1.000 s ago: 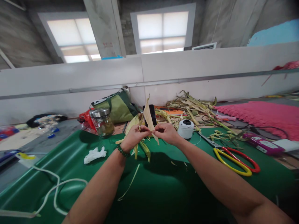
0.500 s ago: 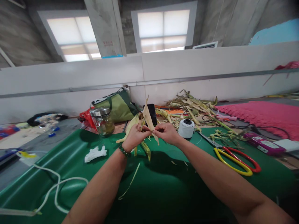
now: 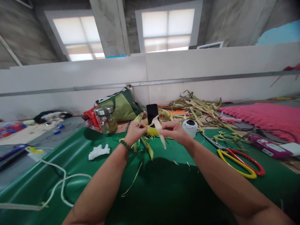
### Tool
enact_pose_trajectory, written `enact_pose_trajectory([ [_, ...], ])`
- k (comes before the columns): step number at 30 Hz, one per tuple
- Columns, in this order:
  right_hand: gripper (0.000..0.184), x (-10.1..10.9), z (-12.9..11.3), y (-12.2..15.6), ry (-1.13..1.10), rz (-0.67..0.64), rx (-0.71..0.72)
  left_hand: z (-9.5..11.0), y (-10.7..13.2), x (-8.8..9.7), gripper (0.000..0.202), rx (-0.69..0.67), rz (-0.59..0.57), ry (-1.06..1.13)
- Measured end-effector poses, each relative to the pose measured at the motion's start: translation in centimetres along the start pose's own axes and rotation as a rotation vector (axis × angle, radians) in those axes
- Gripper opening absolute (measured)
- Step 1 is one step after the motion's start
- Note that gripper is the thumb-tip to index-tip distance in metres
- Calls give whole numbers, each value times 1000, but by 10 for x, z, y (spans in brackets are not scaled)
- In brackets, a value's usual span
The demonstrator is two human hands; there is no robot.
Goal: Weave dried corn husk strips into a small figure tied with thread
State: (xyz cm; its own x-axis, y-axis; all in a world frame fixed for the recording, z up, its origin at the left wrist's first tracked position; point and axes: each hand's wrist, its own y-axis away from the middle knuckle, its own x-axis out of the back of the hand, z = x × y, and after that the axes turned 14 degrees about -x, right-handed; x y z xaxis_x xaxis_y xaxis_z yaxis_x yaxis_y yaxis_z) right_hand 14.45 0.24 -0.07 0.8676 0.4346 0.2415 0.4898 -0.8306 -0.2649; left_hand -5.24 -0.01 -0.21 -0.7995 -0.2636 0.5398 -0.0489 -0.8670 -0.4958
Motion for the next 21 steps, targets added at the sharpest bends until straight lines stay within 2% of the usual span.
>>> enact_pose_trajectory([
  [3,19,34,-10,7,-317,-32,-46,-21,-9,15,12,38,106,-151],
  [5,23,65,-14,15,-479,118,41,-32,-14,25,11,83,177,-190],
  [9,51,127,-17,33,-564,503,328,-44,-18,41,9,145,257,-188],
  [10,54,138,-17,34,-568,574,360,-45,-18,43,9,153,263,-184],
  [12,53,145,-16,31,-574,585,287,-46,-17,46,11,164,259,-173],
  [14,41,134,-12,19,-560,485,138,-45,-17,46,19,169,255,-166],
  [16,26,106,-5,4,-473,384,26,-42,-18,46,17,145,293,-124],
  [18,24,72,3,-9,-291,290,-47,-38,-18,43,11,81,358,-25],
  [21,27,27,12,-18,-46,112,-78,-24,-14,34,25,-21,366,142],
])
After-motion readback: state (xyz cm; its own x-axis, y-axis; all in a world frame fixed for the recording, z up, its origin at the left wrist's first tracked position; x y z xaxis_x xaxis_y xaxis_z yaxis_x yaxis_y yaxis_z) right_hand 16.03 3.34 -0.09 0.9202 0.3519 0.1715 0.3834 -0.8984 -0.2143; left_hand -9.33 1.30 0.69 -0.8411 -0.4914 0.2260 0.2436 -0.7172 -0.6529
